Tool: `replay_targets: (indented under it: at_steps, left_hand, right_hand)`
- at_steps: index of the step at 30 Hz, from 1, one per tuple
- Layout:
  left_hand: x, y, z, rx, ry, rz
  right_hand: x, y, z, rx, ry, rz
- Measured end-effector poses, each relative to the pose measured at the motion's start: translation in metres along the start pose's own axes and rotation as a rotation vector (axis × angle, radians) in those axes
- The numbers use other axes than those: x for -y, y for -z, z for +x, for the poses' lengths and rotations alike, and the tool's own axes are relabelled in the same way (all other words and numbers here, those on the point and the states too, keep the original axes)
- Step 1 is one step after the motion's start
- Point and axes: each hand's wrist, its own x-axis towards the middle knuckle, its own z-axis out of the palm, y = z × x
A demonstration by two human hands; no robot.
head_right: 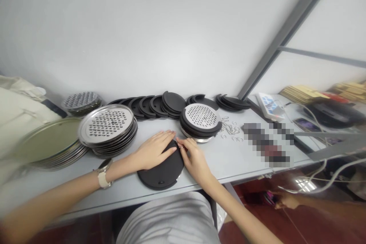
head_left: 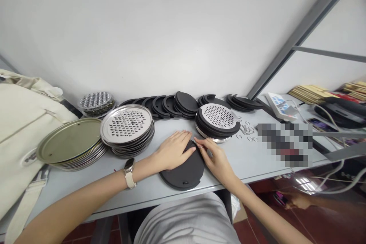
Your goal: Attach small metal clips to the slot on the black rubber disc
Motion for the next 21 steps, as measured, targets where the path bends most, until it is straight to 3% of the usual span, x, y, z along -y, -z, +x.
replay_targets:
  at_steps: [21]
  left_hand:
    - [0.0012, -0.0011, 0.0006, -0.006, -0.004, -0.006]
  right_hand:
    - [0.0034, -0.0004, -0.0003, -0.038, -0.023, 0.002]
